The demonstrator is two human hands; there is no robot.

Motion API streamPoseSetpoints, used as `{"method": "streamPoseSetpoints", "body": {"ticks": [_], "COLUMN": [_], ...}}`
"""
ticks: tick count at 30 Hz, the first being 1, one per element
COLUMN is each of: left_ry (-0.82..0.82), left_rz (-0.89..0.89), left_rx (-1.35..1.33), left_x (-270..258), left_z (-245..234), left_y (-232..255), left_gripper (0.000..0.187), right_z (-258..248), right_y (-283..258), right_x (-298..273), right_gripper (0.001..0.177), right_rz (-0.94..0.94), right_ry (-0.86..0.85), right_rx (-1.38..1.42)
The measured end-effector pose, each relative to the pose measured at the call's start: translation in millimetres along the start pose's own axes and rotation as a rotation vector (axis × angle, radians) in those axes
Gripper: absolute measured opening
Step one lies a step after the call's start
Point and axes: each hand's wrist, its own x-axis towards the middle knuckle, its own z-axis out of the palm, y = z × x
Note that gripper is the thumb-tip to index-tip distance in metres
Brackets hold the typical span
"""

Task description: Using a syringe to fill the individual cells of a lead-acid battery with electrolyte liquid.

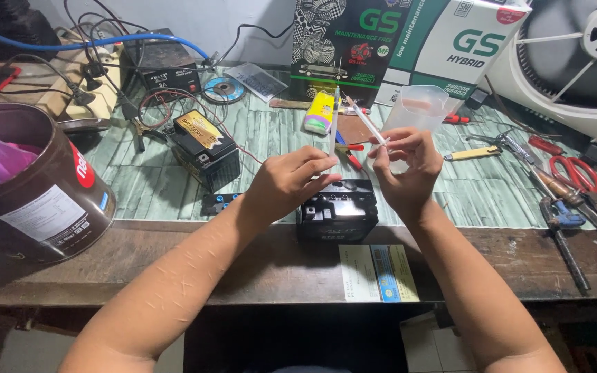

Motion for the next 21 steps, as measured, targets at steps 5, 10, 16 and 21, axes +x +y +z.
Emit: {"method": "streamPoseSetpoints", "body": {"ticks": [5,10,16,21], "left_ry": [-0.003,0.012,0.017,-0.033], "left_rz": [-0.018,-0.041,-0.097,-0.101], "left_rx": [-0.026,-0.022,-0.062,-0.049], "left_x": [1.6,3.0,3.6,3.0], "left_z": [-1.9,-3.5,-4.1,-3.3], "left_y": [0.2,0.1,-7.4,-8.2], "left_gripper": [0.018,0.02,0.015,0.012], "right_z": [0.7,-1.7,-1.9,5.2], "right_y": [-6.1,-8.3,-12.1,-20.0], "right_x": [2.8,4.1,8.4,9.9], "right_gripper": [0.015,0.016,0.017,0.02], "right_rz": [0.081,0.042,-0.008,0.043], "right_ry": [-0.059,-0.043,0.01,0.033], "right_rx": [-0.016,-0.051,-0.037,-0.011]}}
